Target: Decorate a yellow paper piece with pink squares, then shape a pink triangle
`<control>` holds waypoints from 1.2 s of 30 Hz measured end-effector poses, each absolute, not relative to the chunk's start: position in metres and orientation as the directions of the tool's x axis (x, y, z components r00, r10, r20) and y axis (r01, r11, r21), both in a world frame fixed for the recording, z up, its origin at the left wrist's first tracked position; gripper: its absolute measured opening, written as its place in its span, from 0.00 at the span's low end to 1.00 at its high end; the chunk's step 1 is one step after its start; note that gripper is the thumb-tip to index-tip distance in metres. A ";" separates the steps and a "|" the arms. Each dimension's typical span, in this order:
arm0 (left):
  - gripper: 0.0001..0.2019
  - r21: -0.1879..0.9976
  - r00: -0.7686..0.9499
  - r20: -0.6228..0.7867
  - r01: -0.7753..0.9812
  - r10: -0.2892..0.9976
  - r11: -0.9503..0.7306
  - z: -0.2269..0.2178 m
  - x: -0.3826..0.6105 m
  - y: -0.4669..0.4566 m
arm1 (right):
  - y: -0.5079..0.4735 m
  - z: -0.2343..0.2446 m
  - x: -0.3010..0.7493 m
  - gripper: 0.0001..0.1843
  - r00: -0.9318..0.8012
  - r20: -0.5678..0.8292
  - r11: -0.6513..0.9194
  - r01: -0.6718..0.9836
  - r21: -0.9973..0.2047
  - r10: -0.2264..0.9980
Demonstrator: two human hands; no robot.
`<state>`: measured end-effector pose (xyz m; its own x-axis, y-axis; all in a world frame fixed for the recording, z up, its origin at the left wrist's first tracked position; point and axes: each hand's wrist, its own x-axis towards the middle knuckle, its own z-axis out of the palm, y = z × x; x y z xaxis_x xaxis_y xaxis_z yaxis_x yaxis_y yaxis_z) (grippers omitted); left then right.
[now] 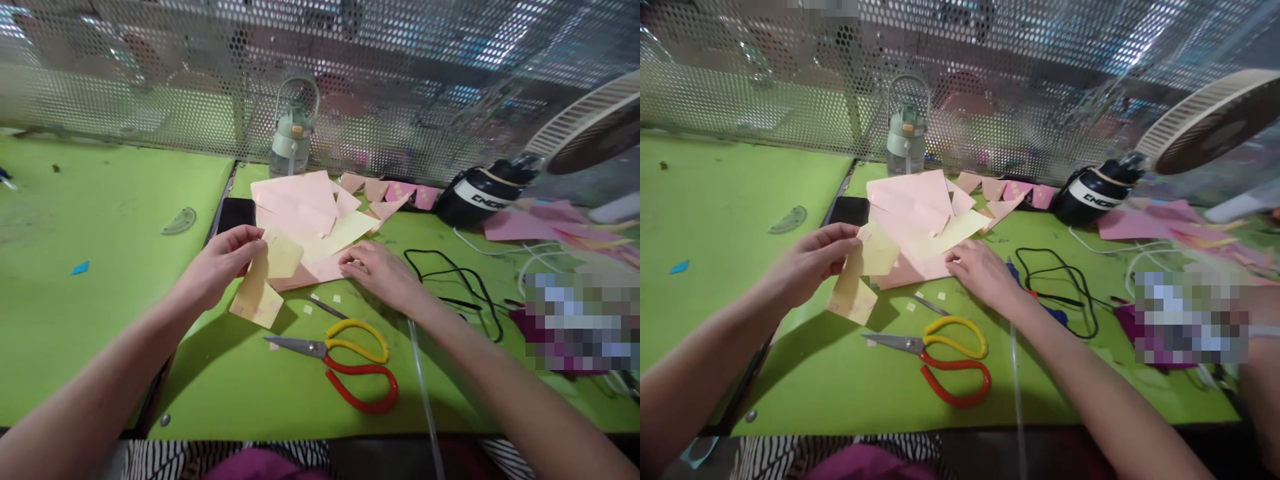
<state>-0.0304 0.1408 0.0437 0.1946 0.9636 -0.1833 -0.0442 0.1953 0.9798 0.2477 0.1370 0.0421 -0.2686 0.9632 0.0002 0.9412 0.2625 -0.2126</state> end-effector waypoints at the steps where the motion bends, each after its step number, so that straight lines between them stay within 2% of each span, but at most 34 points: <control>1: 0.08 0.980 0.192 -0.181 -0.047 0.965 0.193 0.044 -0.030 0.141 | 0.140 0.043 0.247 0.09 -0.265 -0.007 0.257 0.942 -0.216 0.964; 17: 0.05 0.982 0.230 -0.158 -0.062 0.960 0.176 0.047 -0.031 0.140 | 0.149 0.043 0.234 0.09 -0.275 -0.150 0.224 0.932 -0.285 0.950; 28: 0.07 0.986 0.217 -0.161 -0.017 0.963 0.168 0.049 -0.030 0.140 | 0.155 0.043 0.233 0.05 -0.317 -0.241 0.231 0.916 -0.327 0.917; 31: 0.07 0.987 0.226 -0.153 -0.019 0.962 0.161 0.048 -0.030 0.140 | 0.156 0.042 0.237 0.05 -0.312 -0.233 0.224 0.914 -0.340 0.921; 36: 0.08 0.988 0.240 -0.139 -0.026 0.961 0.149 0.045 -0.032 0.142 | 0.157 0.045 0.243 0.07 -0.229 -0.140 0.175 0.932 -0.319 0.963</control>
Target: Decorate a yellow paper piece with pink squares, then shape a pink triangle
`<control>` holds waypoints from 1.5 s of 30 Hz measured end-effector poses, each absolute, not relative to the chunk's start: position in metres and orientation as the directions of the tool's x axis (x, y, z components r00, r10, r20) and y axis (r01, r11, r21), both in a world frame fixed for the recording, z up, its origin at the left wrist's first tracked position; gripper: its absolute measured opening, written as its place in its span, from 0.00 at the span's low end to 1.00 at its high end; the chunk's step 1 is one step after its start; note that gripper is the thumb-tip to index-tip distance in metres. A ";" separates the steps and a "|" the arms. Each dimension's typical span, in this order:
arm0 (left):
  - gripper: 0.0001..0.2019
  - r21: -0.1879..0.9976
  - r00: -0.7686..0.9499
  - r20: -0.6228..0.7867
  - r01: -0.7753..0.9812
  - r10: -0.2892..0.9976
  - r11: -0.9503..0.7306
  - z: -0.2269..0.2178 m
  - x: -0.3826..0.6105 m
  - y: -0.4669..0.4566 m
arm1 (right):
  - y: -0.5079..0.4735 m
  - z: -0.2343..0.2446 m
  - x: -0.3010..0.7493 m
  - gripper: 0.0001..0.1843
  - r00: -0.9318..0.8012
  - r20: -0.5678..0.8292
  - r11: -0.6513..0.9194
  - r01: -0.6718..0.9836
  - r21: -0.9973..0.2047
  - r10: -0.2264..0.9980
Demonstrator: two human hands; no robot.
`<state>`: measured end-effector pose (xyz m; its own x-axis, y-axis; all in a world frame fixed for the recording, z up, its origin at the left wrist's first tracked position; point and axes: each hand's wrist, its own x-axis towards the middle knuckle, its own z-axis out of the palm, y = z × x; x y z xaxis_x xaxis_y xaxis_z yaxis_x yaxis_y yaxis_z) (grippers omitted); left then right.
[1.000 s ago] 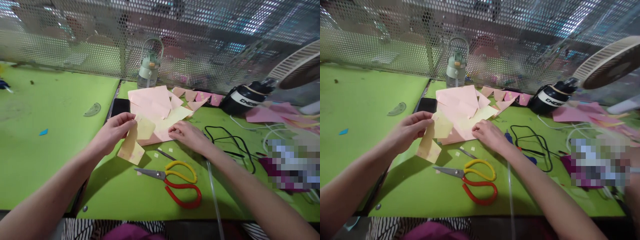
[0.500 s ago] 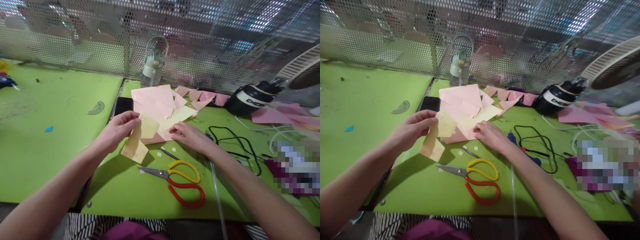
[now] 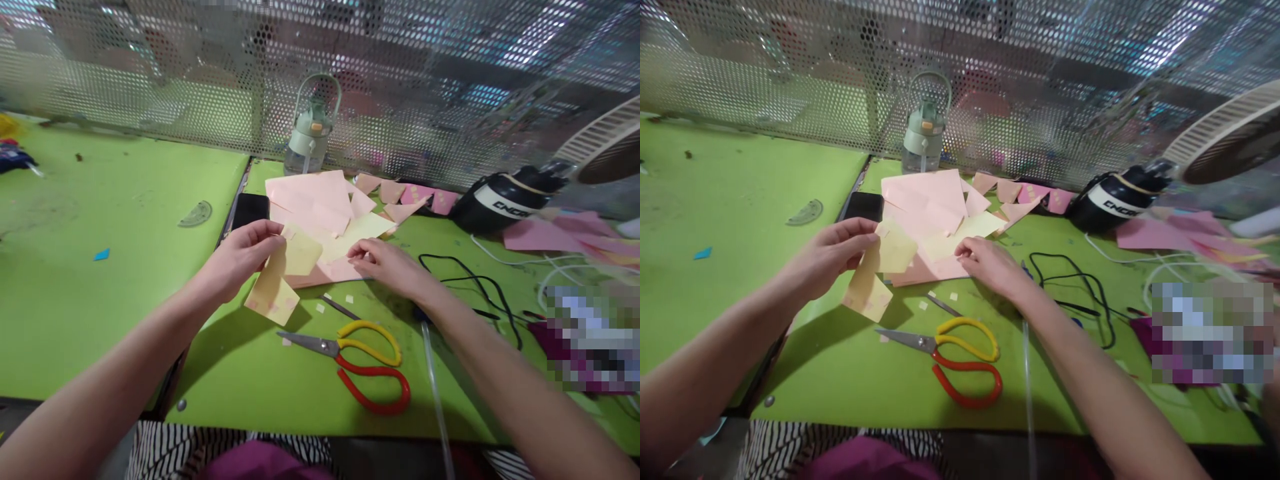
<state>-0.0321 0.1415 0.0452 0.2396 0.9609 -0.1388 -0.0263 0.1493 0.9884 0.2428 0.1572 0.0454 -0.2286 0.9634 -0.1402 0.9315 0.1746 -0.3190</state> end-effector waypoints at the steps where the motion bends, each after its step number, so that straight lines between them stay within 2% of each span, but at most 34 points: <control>1: 0.08 0.988 0.239 -0.139 -0.027 0.961 0.149 0.045 -0.032 0.141 | 0.158 0.046 0.242 0.07 -0.224 -0.130 0.174 0.932 -0.318 0.966; 8: 0.07 0.987 0.222 -0.145 -0.028 0.964 0.155 0.048 -0.031 0.141 | 0.164 0.038 0.215 0.09 -0.282 -0.144 0.218 0.911 -0.349 0.949; 19: 0.07 0.987 0.245 -0.137 -0.045 0.960 0.152 0.047 -0.033 0.142 | 0.176 0.037 0.209 0.01 -0.270 -0.255 0.159 0.909 -0.385 0.928; 25: 0.05 0.991 0.239 -0.117 -0.039 0.964 0.130 0.047 -0.030 0.142 | 0.165 0.046 0.214 0.06 -0.270 -0.186 0.144 0.852 -0.504 0.945; 29: 0.04 0.990 0.230 -0.124 -0.040 0.965 0.137 0.049 -0.029 0.141 | 0.148 0.058 0.220 0.18 -0.279 -0.111 0.103 0.652 -0.752 0.954; 31: 0.04 0.989 0.225 -0.131 -0.039 0.966 0.143 0.049 -0.028 0.141 | 0.139 0.065 0.220 0.19 -0.277 -0.123 0.063 0.577 -0.814 0.953; 38: 0.03 0.988 0.243 -0.126 -0.055 0.962 0.143 0.048 -0.028 0.140 | 0.125 0.080 0.205 0.19 -0.289 -0.168 0.002 0.509 -0.861 0.942; 45: 0.04 0.992 0.260 -0.095 -0.056 0.961 0.113 0.044 -0.026 0.139 | 0.121 0.084 0.190 0.17 -0.276 -0.143 0.020 0.512 -0.858 0.950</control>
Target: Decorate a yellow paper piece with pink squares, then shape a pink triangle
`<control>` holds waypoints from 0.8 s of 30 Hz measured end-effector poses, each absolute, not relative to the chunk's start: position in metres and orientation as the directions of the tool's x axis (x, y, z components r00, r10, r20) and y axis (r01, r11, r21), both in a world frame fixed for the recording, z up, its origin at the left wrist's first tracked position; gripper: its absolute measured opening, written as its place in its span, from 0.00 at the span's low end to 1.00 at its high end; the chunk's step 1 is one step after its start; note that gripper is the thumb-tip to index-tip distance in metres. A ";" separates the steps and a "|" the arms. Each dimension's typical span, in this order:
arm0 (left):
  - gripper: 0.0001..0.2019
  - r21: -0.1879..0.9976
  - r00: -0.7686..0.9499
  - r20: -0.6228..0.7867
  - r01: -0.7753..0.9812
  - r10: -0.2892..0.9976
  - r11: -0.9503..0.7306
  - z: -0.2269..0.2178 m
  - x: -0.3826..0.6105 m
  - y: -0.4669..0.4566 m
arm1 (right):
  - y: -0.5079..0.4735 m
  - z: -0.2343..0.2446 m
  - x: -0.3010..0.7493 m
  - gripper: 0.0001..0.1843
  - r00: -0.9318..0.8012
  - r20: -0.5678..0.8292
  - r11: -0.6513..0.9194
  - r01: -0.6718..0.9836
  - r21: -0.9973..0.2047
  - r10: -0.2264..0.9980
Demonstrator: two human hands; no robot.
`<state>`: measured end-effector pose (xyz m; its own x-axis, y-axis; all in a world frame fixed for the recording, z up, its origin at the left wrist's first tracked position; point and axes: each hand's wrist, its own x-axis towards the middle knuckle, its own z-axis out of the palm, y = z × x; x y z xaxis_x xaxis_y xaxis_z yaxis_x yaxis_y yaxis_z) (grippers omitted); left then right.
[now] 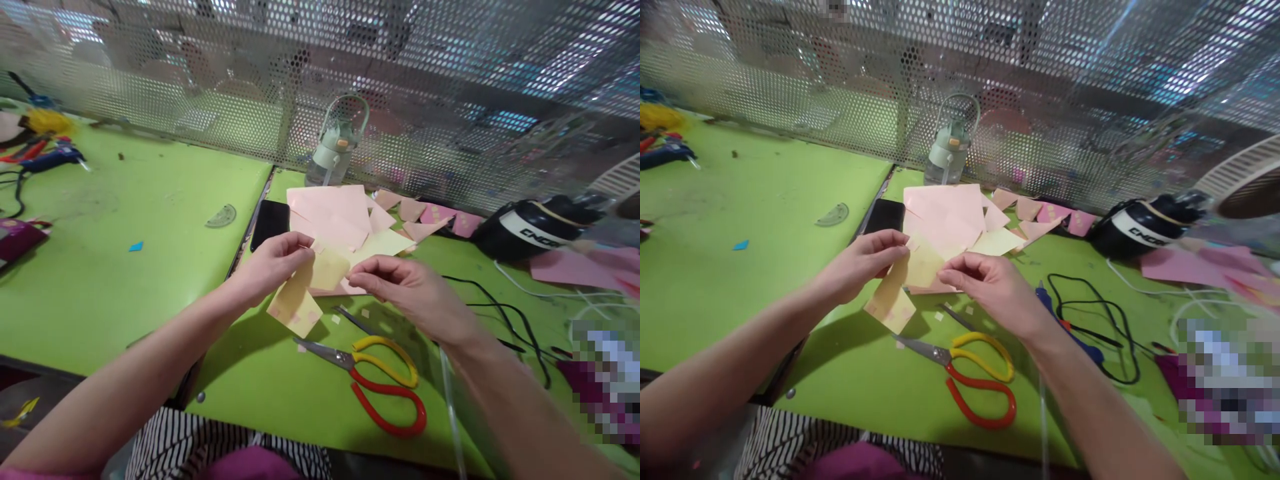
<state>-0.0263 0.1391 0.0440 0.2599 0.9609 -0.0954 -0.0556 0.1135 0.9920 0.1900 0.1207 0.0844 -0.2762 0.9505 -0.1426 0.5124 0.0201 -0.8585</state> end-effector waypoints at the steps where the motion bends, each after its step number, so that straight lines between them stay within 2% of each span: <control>1: 0.04 0.992 0.262 -0.093 -0.056 0.961 0.111 0.043 -0.026 0.139 | 0.120 0.085 0.188 0.17 -0.276 -0.123 0.041 0.522 -0.852 0.953; 6: 0.05 0.993 0.285 -0.091 -0.048 0.954 0.109 0.041 -0.026 0.141 | 0.121 0.092 0.180 0.15 -0.303 0.023 0.205 0.586 -0.784 0.953; 13: 0.03 0.989 0.279 -0.101 -0.075 0.955 0.126 0.045 -0.025 0.141 | 0.125 0.093 0.180 0.14 -0.277 -0.048 0.110 0.530 -0.841 0.960; 19: 0.04 0.990 0.300 -0.088 -0.077 0.950 0.116 0.044 -0.026 0.141 | 0.126 0.090 0.177 0.13 -0.298 0.026 0.207 0.596 -0.775 0.954; 24: 0.05 0.993 0.302 -0.081 -0.059 0.950 0.104 0.041 -0.025 0.142 | 0.126 0.090 0.172 0.14 -0.226 0.015 0.148 0.581 -0.801 0.974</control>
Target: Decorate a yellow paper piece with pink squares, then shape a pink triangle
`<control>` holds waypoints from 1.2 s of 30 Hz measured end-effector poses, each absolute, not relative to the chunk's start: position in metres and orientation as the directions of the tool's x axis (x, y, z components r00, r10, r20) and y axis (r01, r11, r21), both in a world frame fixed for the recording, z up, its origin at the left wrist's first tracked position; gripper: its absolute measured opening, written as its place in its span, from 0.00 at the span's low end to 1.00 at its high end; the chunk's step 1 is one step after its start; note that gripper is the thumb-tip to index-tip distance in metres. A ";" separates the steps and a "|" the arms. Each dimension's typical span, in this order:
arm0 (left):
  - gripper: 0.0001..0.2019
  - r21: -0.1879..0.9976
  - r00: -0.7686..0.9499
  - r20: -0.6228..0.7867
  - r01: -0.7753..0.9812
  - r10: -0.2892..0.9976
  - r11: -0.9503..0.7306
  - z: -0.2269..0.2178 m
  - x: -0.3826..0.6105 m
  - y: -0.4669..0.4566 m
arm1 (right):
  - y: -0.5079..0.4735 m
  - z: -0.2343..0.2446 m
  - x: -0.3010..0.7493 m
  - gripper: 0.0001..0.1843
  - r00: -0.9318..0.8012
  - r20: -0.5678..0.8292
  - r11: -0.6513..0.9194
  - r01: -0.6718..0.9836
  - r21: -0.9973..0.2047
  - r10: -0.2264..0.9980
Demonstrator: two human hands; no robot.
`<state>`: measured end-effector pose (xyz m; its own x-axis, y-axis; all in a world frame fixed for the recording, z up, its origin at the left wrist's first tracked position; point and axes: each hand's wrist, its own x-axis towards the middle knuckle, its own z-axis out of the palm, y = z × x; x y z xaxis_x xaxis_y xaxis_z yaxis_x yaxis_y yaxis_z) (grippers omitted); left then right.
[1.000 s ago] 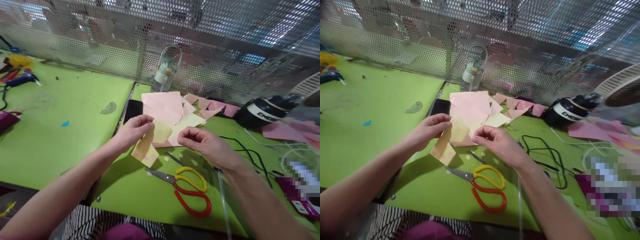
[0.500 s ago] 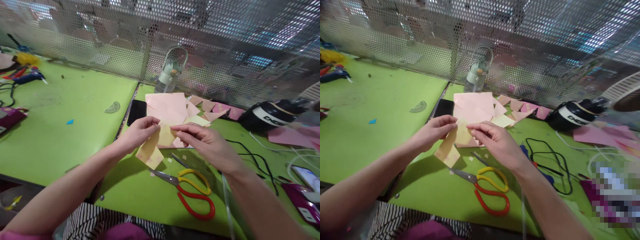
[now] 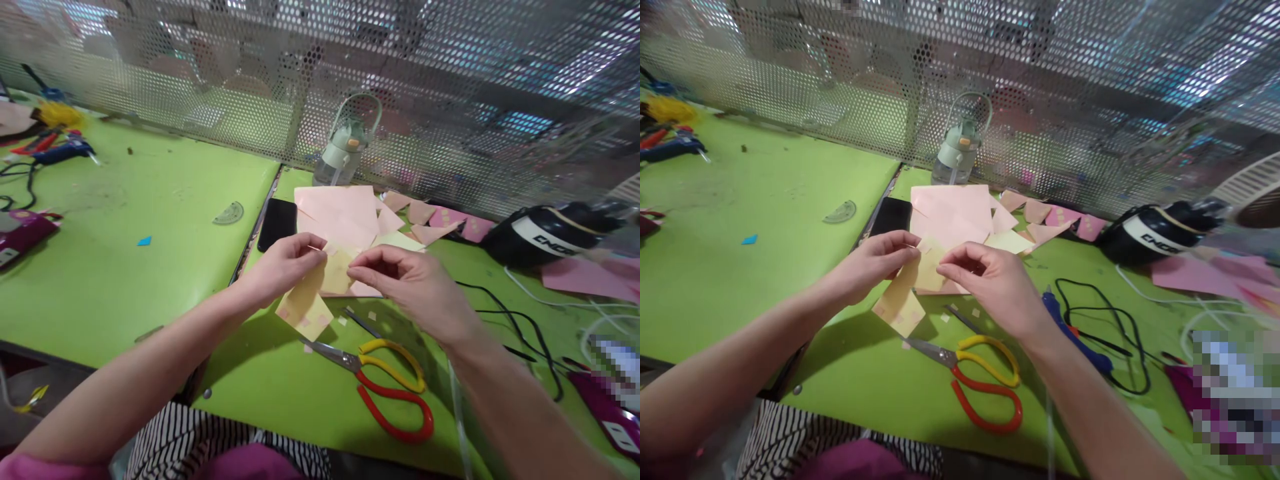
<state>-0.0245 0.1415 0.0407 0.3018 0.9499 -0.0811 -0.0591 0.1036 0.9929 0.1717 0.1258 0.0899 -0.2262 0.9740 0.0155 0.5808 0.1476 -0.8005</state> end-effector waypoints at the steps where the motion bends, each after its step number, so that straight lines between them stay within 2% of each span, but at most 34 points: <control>1: 0.05 0.993 0.301 -0.082 -0.061 0.950 0.105 0.041 -0.024 0.142 | 0.126 0.090 0.171 0.14 -0.233 0.019 0.156 0.582 -0.798 0.972; 12: 0.05 0.989 0.303 -0.109 -0.065 0.947 0.134 0.044 -0.024 0.141 | 0.126 0.090 0.176 0.12 -0.262 0.031 0.202 0.657 -0.727 0.965; 17: 0.04 0.988 0.294 -0.109 -0.072 0.950 0.135 0.044 -0.024 0.142 | 0.126 0.090 0.175 0.12 -0.347 0.120 0.336 0.673 -0.659 0.930; 23: 0.04 0.992 0.314 -0.085 -0.066 0.946 0.111 0.042 -0.024 0.142 | 0.127 0.086 0.172 0.12 -0.278 0.097 0.261 0.646 -0.717 0.956; 31: 0.04 0.994 0.327 -0.074 -0.049 0.942 0.096 0.042 -0.025 0.142 | 0.125 0.085 0.169 0.15 -0.277 0.100 0.268 0.678 -0.685 0.956; 36: 0.05 0.995 0.333 -0.068 -0.046 0.941 0.089 0.040 -0.025 0.141 | 0.123 0.088 0.163 0.17 -0.253 0.138 0.284 0.750 -0.597 0.958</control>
